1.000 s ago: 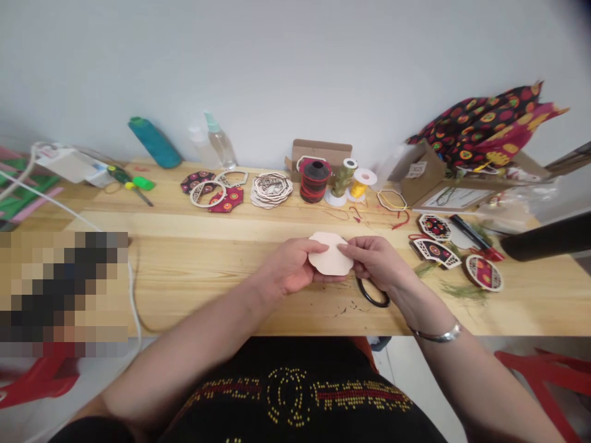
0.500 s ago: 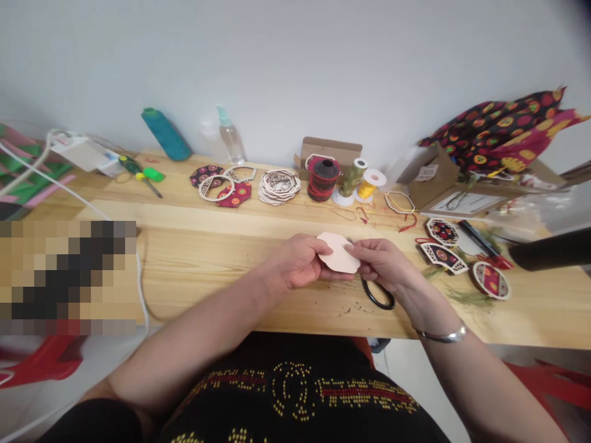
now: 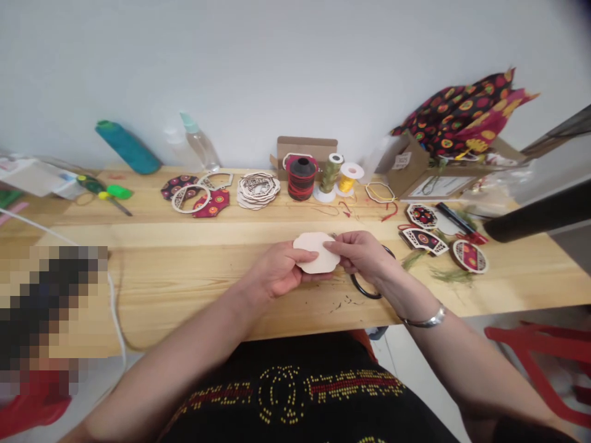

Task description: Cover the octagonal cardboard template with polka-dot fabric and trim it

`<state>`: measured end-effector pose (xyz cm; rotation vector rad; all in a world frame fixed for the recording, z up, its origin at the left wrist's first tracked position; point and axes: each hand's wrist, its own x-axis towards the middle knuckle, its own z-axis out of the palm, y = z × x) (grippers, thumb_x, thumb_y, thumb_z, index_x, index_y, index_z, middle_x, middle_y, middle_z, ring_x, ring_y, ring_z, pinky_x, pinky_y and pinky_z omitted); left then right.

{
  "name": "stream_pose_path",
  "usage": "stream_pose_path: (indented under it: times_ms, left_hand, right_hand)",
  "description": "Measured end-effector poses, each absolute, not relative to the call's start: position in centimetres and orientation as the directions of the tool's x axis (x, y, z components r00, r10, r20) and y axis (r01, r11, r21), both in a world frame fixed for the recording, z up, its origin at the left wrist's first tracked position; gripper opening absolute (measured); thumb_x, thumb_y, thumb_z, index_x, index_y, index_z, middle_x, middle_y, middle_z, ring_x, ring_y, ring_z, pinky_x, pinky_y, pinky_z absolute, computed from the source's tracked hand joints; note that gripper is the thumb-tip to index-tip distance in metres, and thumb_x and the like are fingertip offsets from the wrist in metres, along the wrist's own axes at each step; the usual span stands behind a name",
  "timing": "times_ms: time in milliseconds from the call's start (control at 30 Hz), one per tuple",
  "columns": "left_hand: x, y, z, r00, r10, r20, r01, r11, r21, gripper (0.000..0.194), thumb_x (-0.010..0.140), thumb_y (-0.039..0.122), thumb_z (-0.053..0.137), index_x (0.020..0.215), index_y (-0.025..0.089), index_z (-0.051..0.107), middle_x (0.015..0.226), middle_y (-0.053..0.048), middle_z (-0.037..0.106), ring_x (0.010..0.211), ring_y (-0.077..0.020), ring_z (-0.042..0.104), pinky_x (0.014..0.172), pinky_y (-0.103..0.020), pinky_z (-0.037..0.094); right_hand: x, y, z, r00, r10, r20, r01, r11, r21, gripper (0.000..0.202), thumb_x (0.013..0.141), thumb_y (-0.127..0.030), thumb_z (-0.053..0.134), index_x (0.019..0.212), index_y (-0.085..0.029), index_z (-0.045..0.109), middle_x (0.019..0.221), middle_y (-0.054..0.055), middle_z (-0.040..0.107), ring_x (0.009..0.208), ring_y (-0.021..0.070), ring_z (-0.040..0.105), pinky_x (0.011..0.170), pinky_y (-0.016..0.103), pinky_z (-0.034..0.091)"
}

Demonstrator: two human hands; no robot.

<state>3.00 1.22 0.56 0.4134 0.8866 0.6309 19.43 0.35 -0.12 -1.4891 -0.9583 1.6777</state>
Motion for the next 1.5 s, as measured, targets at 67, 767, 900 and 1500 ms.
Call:
stream_pose_path:
  times_ms: [67,767,900,1500]
  left_hand:
    - [3.0,1.2,0.5,0.459,0.661,-0.594,-0.339,0.748,0.571,0.036,0.075,-0.007,0.052,0.107,0.005,0.061,0.104,-0.020,0.069,0.089,-0.0300,0.069,0.072,-0.043,0.061]
    - [3.0,1.2,0.3,0.453,0.661,-0.598,-0.316,0.746,0.586,0.034,0.081,-0.001,0.052,0.113,0.002,0.060,0.107,-0.023,0.068,0.082,-0.0268,0.069,0.068,-0.042,0.061]
    - [3.0,1.1,0.5,0.452,0.664,-0.596,-0.310,0.744,0.592,0.032,0.080,-0.002,0.052,0.110,0.002,0.060,0.105,-0.022,0.068,0.081,-0.0261,0.069,0.065,-0.040,0.061]
    - [2.0,-0.7,-1.3,0.431,0.786,-0.443,-0.427,0.611,0.666,0.035,0.065,0.004,0.073,0.099,0.013,0.069,0.095,-0.010,0.074,0.082,-0.0190,0.068,0.073,-0.028,0.055]
  right_hand:
    - [19.3,0.3,-0.1,-0.096,0.867,-0.490,-0.035,-0.495,-0.868,0.036,0.062,-0.034,0.078,0.051,-0.018,0.047,0.037,-0.007,0.040,0.034,0.0023,0.028,0.036,0.019,0.012]
    - [19.5,-0.1,-0.2,-0.106,0.856,-0.506,-0.064,-0.513,-0.856,0.031,0.061,-0.033,0.077,0.054,-0.017,0.051,0.038,-0.007,0.043,0.035,0.0029,0.030,0.036,0.019,0.012]
    - [19.6,-0.1,-0.2,-0.099,0.853,-0.512,-0.051,-0.519,-0.854,0.031,0.062,-0.033,0.076,0.056,-0.017,0.051,0.038,-0.007,0.043,0.035,0.0029,0.030,0.035,0.019,0.013]
    - [18.8,-1.9,-1.8,-0.081,0.951,-0.298,0.079,-0.292,-0.953,0.026,0.068,-0.041,0.070,0.070,-0.017,0.060,0.054,-0.005,0.051,0.045,0.0064,0.038,0.040,0.022,0.027]
